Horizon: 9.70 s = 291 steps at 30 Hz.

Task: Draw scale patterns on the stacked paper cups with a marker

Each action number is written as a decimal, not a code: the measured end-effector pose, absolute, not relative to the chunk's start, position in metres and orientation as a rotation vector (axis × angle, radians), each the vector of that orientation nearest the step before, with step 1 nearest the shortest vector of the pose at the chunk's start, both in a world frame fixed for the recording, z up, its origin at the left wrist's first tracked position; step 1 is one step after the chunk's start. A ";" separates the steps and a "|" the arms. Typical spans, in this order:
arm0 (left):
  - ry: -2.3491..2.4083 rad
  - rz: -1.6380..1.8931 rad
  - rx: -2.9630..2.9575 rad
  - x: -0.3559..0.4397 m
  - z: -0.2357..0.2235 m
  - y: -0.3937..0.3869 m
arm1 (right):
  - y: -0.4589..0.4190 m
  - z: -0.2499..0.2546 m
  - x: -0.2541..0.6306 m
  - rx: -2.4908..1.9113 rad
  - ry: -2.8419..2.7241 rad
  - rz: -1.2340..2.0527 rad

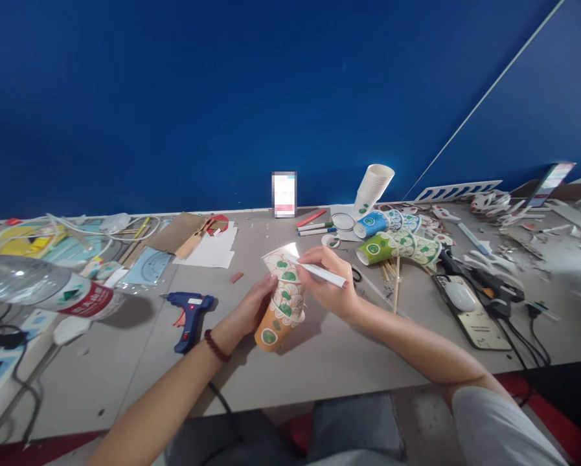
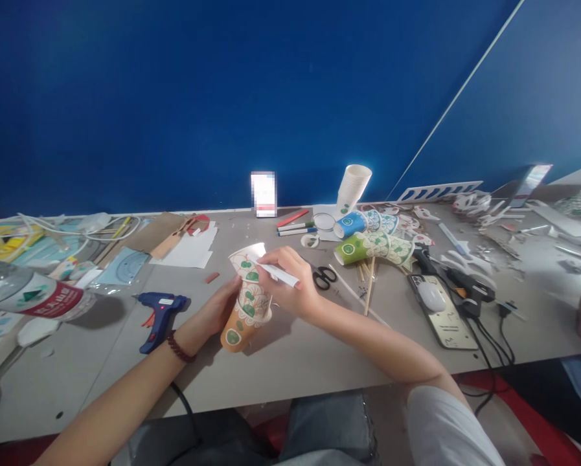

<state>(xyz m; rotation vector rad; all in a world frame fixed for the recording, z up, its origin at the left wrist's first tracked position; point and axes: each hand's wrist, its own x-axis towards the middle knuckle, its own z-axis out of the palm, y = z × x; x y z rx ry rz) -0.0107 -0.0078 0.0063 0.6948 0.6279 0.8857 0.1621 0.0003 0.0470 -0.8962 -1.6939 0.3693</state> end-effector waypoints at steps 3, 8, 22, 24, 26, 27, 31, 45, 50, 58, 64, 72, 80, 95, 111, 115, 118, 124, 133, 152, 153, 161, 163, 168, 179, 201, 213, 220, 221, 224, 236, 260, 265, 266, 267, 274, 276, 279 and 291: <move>0.628 0.885 0.700 -0.011 0.007 -0.008 | 0.000 0.048 0.162 -0.905 -1.692 0.367; 0.613 0.884 0.728 -0.011 0.007 -0.008 | 0.001 0.045 0.162 -0.908 -1.686 0.365; 0.628 0.885 0.691 -0.010 0.009 -0.009 | 0.000 0.049 0.163 -0.945 -1.663 0.328; 0.627 0.885 0.675 -0.010 0.010 -0.009 | 0.001 0.048 0.163 -0.940 -1.659 0.326; 0.624 0.886 0.669 -0.010 0.010 -0.009 | 0.002 0.046 0.164 -0.938 -1.653 0.326; 0.622 0.887 0.669 -0.010 0.010 -0.009 | 0.003 0.046 0.164 -0.936 -1.650 0.326; 0.619 0.885 0.666 -0.010 0.009 -0.008 | 0.004 0.046 0.164 -0.914 -1.644 0.332; 0.622 0.880 0.656 -0.010 0.007 -0.008 | 0.004 0.046 0.164 -0.899 -1.664 0.310; 0.615 0.879 0.640 -0.011 0.005 -0.007 | 0.004 0.046 0.164 -0.888 -1.668 0.325; 0.597 0.874 0.631 -0.011 0.009 -0.008 | 0.004 0.043 0.164 -0.870 -1.674 0.323; 0.609 0.874 0.626 -0.009 0.013 -0.008 | 0.003 0.042 0.164 -0.890 -1.686 0.327; 0.589 0.819 0.598 -0.012 0.001 -0.004 | 0.002 0.047 0.165 -0.908 -1.649 0.399; 0.511 0.754 0.464 -0.015 0.009 -0.005 | 0.008 0.039 0.168 -0.927 -1.462 0.670; 0.591 0.730 0.463 -0.013 0.011 -0.008 | 0.004 0.050 0.165 -1.015 -1.513 0.662; 0.648 0.803 0.533 -0.015 -0.001 -0.007 | 0.001 0.057 0.162 -1.067 -1.546 0.609; 0.646 0.820 0.540 -0.014 0.001 -0.008 | 0.002 0.055 0.163 -1.062 -1.552 0.607; 0.650 0.816 0.537 -0.014 0.002 -0.008 | 0.002 0.054 0.163 -1.068 -1.551 0.596; 0.653 0.829 0.548 -0.014 0.002 -0.008 | 0.003 0.053 0.163 -1.065 -1.546 0.563; 0.661 0.832 0.551 -0.014 0.002 -0.008 | 0.004 0.053 0.164 -1.061 -1.553 0.545; 0.636 0.808 0.556 -0.014 0.008 -0.008 | 0.006 0.052 0.164 -1.029 -1.542 0.539; 0.635 0.807 0.556 -0.014 0.008 -0.008 | 0.006 0.053 0.164 -1.029 -1.548 0.532; 0.620 0.833 0.549 -0.014 0.005 -0.008 | 0.004 0.055 0.165 -1.031 -1.556 0.540; 0.620 0.826 0.541 -0.015 0.004 -0.008 | 0.004 0.056 0.165 -1.018 -1.566 0.552; 0.625 0.835 0.538 -0.014 0.005 -0.008 | 0.002 0.059 0.165 -0.983 -1.563 0.591; 0.606 0.833 0.545 -0.014 0.010 -0.009 | 0.002 0.058 0.165 -0.970 -1.557 0.635; 0.506 0.798 0.493 -0.018 0.005 -0.003 | 0.010 0.050 0.172 -0.837 -1.442 0.738; 0.446 0.717 0.440 -0.020 -0.004 -0.004 | 0.008 0.055 0.169 -0.916 -1.450 0.801; 0.428 0.725 0.498 -0.018 -0.002 -0.006 | 0.007 0.055 0.169 -0.961 -1.490 0.808; 0.432 0.735 0.501 -0.018 -0.002 -0.006 | 0.007 0.056 0.169 -0.969 -1.493 0.804; 0.457 0.745 0.503 -0.017 0.000 -0.006 | 0.007 0.056 0.169 -0.967 -1.500 0.805; 0.503 0.761 0.507 -0.017 0.000 -0.006 | 0.007 0.053 0.168 -0.955 -1.522 0.800; 0.469 0.758 0.526 -0.017 0.006 -0.008 | 0.010 0.057 0.167 -0.963 -1.476 0.754; 0.485 0.757 0.521 -0.018 0.004 -0.008 | 0.010 0.057 0.168 -0.966 -1.467 0.759; 0.485 0.756 0.520 -0.019 0.003 -0.008 | 0.010 0.057 0.168 -0.966 -1.464 0.761; 0.484 0.755 0.517 -0.019 0.003 -0.008 | 0.010 0.057 0.168 -0.964 -1.461 0.762; 0.482 0.749 0.516 -0.019 0.003 -0.007 | 0.012 0.057 0.169 -0.940 -1.466 0.752; 0.486 0.756 0.518 -0.019 0.003 -0.007 | 0.012 0.057 0.169 -0.933 -1.468 0.750; 0.483 0.760 0.514 -0.019 0.002 -0.007 | 0.012 0.057 0.169 -0.923 -1.469 0.754; 0.478 0.757 0.499 -0.020 0.001 -0.007 | 0.011 0.057 0.170 -0.918 -1.461 0.776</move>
